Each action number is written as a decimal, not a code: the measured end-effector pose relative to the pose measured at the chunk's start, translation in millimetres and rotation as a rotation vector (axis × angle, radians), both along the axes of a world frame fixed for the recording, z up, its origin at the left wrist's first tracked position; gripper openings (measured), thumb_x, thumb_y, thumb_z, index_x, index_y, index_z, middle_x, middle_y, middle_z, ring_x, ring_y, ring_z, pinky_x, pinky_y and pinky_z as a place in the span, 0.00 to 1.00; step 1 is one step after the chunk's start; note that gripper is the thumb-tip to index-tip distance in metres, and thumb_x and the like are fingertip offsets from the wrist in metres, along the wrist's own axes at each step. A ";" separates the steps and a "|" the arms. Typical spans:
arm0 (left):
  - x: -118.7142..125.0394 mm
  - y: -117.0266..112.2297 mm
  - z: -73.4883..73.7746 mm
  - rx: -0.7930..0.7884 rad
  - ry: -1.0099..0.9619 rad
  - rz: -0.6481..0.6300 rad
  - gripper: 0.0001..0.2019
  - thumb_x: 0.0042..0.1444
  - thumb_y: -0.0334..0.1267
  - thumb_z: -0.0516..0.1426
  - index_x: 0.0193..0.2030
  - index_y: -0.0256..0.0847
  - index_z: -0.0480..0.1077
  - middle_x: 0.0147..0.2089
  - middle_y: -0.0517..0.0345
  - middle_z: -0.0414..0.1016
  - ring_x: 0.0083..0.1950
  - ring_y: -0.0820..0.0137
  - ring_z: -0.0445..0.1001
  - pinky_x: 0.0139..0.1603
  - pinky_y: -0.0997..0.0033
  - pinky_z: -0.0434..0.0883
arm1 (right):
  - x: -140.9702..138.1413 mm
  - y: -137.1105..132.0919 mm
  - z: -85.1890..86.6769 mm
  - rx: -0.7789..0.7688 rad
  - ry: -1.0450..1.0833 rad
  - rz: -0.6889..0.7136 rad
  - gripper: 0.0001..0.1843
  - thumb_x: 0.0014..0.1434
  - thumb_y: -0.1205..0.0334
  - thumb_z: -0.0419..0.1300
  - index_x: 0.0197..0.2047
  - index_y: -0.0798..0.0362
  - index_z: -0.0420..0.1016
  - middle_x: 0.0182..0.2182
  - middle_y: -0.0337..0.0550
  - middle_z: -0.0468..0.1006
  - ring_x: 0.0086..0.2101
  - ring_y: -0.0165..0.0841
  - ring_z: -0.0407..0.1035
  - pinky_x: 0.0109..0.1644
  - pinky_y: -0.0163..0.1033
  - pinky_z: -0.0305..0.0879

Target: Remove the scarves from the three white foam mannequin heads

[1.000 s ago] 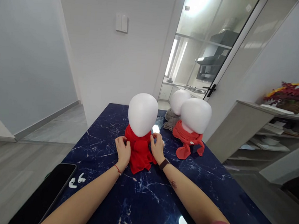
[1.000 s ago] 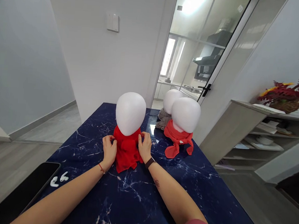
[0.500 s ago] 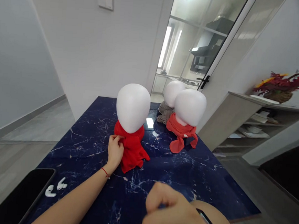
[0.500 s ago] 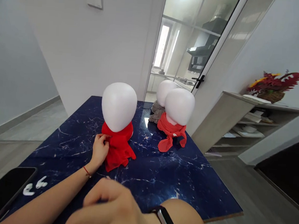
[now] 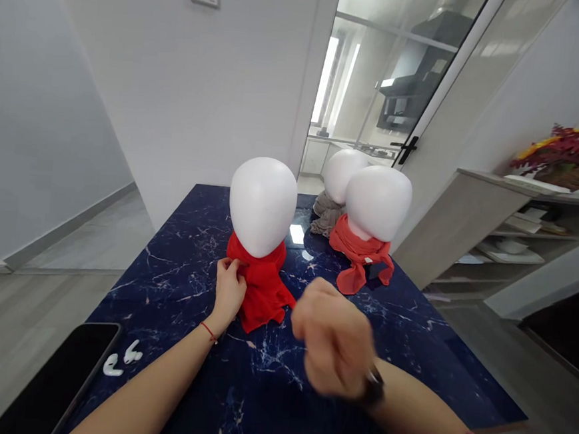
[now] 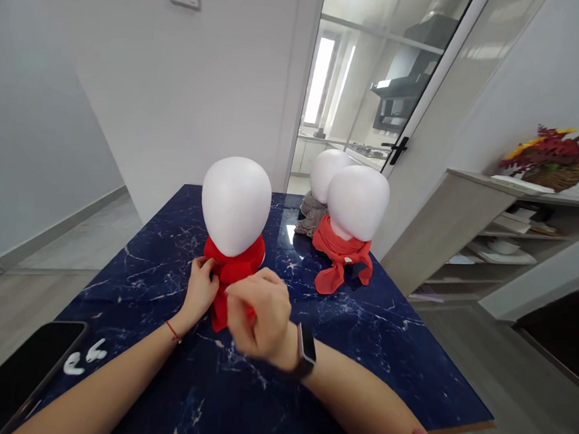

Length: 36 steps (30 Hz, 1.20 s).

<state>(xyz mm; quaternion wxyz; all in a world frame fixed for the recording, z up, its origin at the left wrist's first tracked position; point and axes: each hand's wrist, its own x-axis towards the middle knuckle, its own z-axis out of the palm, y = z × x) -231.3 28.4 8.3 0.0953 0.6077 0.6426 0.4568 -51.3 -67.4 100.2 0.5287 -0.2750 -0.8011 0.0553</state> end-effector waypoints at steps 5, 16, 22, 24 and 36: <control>-6.8 0.3 2.5 0.013 0.144 -0.042 0.17 0.50 0.23 0.48 0.44 0.39 0.69 0.50 0.46 0.62 0.49 0.61 0.69 0.54 0.59 0.68 | 2.8 97.9 -50.7 -0.013 -0.152 -0.113 0.10 0.62 0.66 0.47 0.41 0.50 0.69 0.35 0.45 0.74 0.34 0.33 0.70 0.39 0.40 0.68; -6.0 -4.7 16.4 -0.132 0.126 0.040 0.11 0.53 0.42 0.54 0.42 0.42 0.67 0.47 0.51 0.66 0.39 0.65 0.73 0.40 0.66 0.70 | 10.6 129.5 -89.7 -0.343 -0.298 -0.070 0.20 0.52 0.74 0.50 0.47 0.51 0.67 0.42 0.44 0.66 0.38 0.33 0.66 0.43 0.39 0.67; -7.9 -7.3 24.3 -0.152 0.335 0.046 0.18 0.55 0.52 0.51 0.45 0.42 0.66 0.43 0.51 0.68 0.38 0.63 0.73 0.37 0.66 0.67 | 13.3 138.1 -92.9 -0.333 0.005 -0.241 0.04 0.53 0.68 0.53 0.33 0.52 0.66 0.33 0.41 0.64 0.32 0.32 0.63 0.38 0.38 0.65; -12.0 -5.8 23.6 -0.145 0.388 0.065 0.16 0.56 0.51 0.51 0.43 0.41 0.67 0.40 0.52 0.69 0.38 0.63 0.73 0.38 0.67 0.66 | 15.5 138.6 -92.2 -0.341 0.090 -0.269 0.04 0.54 0.65 0.52 0.33 0.52 0.66 0.34 0.42 0.64 0.33 0.33 0.63 0.38 0.38 0.64; -22.9 -2.7 24.2 0.033 0.399 -0.188 0.09 0.58 0.38 0.49 0.36 0.42 0.69 0.39 0.54 0.71 0.39 0.67 0.71 0.43 0.68 0.66 | 33.6 162.9 -110.8 -0.539 0.296 -0.293 0.14 0.56 0.55 0.49 0.36 0.53 0.71 0.34 0.45 0.71 0.35 0.35 0.65 0.40 0.39 0.63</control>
